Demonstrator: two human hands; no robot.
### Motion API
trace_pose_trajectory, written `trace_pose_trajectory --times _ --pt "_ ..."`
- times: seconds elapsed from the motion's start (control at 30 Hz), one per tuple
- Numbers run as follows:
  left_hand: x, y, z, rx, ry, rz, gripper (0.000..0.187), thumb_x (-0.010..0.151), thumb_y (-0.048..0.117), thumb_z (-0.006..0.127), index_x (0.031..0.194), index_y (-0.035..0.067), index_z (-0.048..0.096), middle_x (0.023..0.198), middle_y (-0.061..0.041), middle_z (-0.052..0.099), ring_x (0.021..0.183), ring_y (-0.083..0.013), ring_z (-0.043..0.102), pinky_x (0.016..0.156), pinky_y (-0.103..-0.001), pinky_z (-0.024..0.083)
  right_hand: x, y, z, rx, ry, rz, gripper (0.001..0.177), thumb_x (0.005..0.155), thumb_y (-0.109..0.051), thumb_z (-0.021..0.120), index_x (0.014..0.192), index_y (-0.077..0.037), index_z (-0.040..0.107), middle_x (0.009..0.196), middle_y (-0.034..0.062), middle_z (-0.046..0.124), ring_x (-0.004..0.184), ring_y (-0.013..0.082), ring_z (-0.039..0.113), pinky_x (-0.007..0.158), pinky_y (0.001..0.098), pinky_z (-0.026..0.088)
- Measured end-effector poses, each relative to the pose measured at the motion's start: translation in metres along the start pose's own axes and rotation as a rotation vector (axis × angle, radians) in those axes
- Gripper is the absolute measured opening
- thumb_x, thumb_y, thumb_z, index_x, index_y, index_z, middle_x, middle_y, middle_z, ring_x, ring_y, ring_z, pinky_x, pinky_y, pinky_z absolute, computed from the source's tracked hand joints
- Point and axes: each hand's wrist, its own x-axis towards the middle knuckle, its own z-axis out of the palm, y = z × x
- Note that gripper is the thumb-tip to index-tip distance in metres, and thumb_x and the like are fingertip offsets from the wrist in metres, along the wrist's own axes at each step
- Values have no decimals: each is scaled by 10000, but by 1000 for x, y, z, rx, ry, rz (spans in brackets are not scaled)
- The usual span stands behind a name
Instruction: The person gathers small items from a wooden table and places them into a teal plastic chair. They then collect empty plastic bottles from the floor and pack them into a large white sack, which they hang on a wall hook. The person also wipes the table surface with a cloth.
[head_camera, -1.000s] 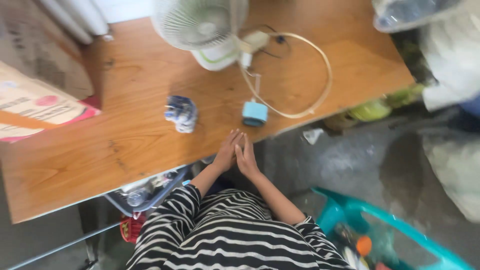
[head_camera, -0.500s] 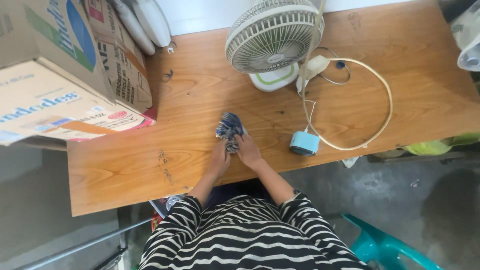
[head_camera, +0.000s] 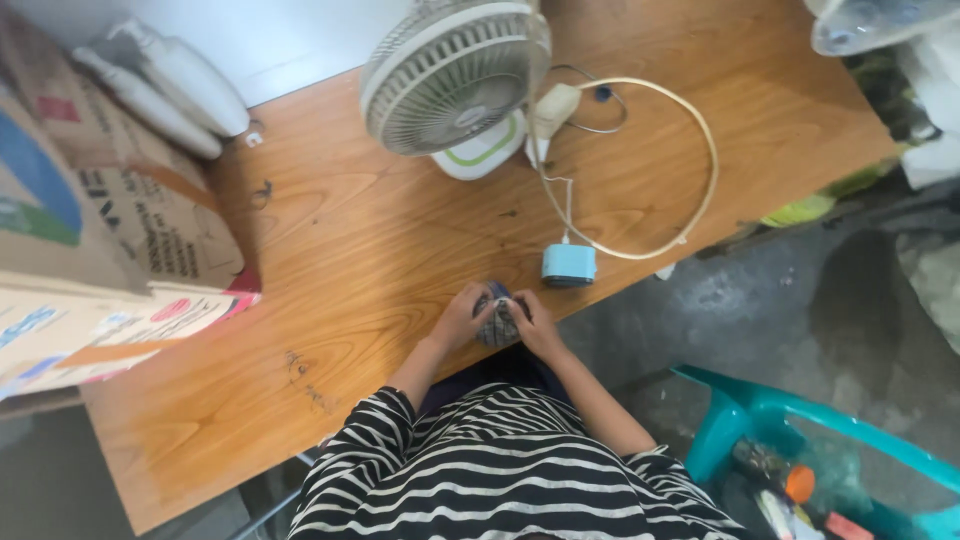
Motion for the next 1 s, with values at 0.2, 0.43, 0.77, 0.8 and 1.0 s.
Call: trace_pose_trajectory --times 0.2,0.43,0.77,0.8,1.0 --pt "36 69 25 -173 -154 -4 220 969 381 521 1077 189 519 945 -173 653 960 -390 642 859 -485 510 -14 15 -60 185 169 9 239 961 -357 602 1093 -158 619 947 176 691 897 308 664 724 404 573" --pt "88 138 99 -237 -274 108 224 1006 369 484 1010 144 485 838 -176 602 870 -388 634 782 -489 497 -45 69 -148 230 265 42 305 837 -337 776 1050 -157 654 915 118 684 905 228 642 779 417 528" --pt "143 236 241 -340 -205 84 248 1027 365 464 1045 118 471 868 -166 586 917 -377 623 847 -502 476 -77 125 -258 511 639 -60 407 887 -141 685 1269 -111 550 1054 70 595 930 151 568 825 315 524" --pt "146 248 251 -355 -211 80 246 1039 366 442 1034 120 453 836 -168 580 892 -362 626 830 -506 478 -80 123 -269 604 604 -92 510 916 -160 647 1389 -120 461 1166 47 558 1018 139 548 905 318 499" --pt "169 302 301 -422 -122 32 244 1037 337 458 1054 93 461 893 -190 604 942 -335 621 858 -474 476 -76 142 -328 870 526 38 463 960 -203 590 1383 -115 421 1275 172 484 1097 285 540 867 420 540"
